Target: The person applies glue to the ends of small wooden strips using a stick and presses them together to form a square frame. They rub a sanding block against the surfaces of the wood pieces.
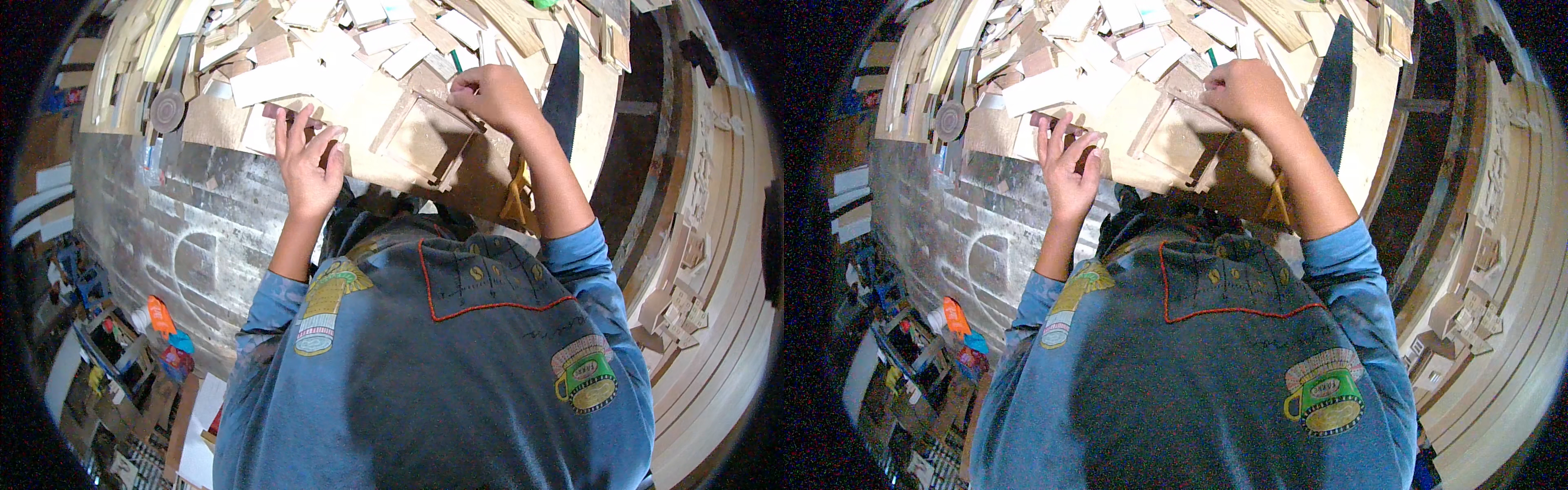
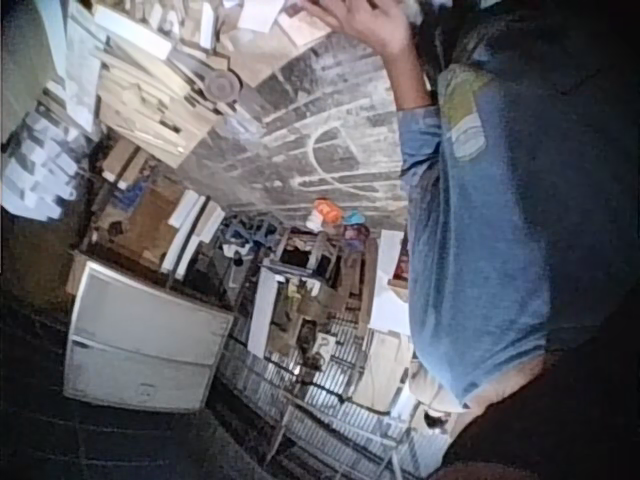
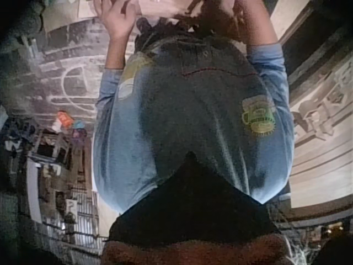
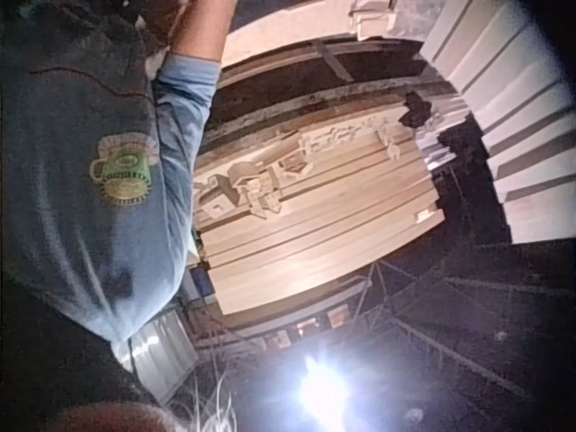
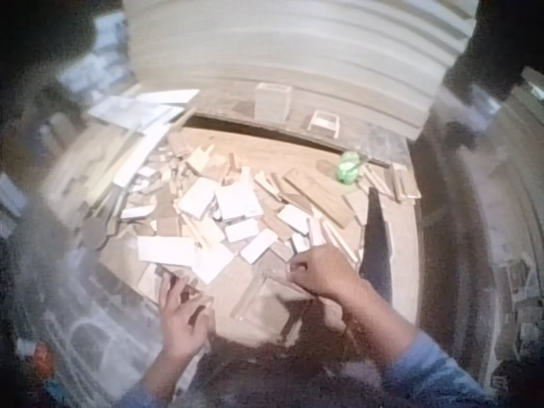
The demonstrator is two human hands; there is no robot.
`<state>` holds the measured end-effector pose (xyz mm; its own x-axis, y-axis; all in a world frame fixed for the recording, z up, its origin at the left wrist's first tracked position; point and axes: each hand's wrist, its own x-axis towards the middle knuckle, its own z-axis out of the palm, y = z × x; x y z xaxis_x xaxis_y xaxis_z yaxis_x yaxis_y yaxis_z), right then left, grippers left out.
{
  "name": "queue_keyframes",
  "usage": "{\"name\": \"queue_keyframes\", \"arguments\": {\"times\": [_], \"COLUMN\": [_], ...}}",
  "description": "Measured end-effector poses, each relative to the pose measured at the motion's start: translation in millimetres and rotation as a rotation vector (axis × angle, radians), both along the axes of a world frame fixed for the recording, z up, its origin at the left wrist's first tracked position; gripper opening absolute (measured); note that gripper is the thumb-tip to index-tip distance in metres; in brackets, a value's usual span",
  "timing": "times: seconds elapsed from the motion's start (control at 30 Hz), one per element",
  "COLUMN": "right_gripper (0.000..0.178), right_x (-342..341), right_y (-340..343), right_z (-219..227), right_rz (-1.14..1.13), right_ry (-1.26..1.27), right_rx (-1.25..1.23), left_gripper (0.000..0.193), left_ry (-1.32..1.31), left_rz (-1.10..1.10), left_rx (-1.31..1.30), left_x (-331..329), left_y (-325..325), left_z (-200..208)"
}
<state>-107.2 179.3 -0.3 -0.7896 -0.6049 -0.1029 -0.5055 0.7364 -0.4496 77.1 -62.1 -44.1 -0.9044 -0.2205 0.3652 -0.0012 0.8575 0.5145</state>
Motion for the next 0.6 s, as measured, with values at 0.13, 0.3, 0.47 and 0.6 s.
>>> {"name": "queue_keyframes", "arguments": {"times": [0.13,0.3,0.47,0.6], "right_gripper": [0.017,0.016,0.014,0.012], "right_x": [-8.1,-5.6,-2.6,-1.5], "right_y": [13.1,20.4,24.3,25.6], "right_z": [2.6,6.4,0.1,-2.2], "right_rz": [-0.001,0.028,0.002,0.012], "right_ry": [-0.049,-0.106,-0.14,-0.12], "right_rx": [-0.04,0.007,0.023,0.009], "left_gripper": [0.026,0.025,0.025,0.025], "left_ry": [0.008,0.001,-0.004,-0.007], "left_rz": [-0.003,0.003,-0.002,-0.004], "left_rx": [-0.006,0.001,-0.014,-0.015], "left_x": [0.3,0.9,0.8,0.4], "left_y": [0.4,2.2,0.6,1.4], "left_z": [0.5,1.0,-0.7,0.5]}}
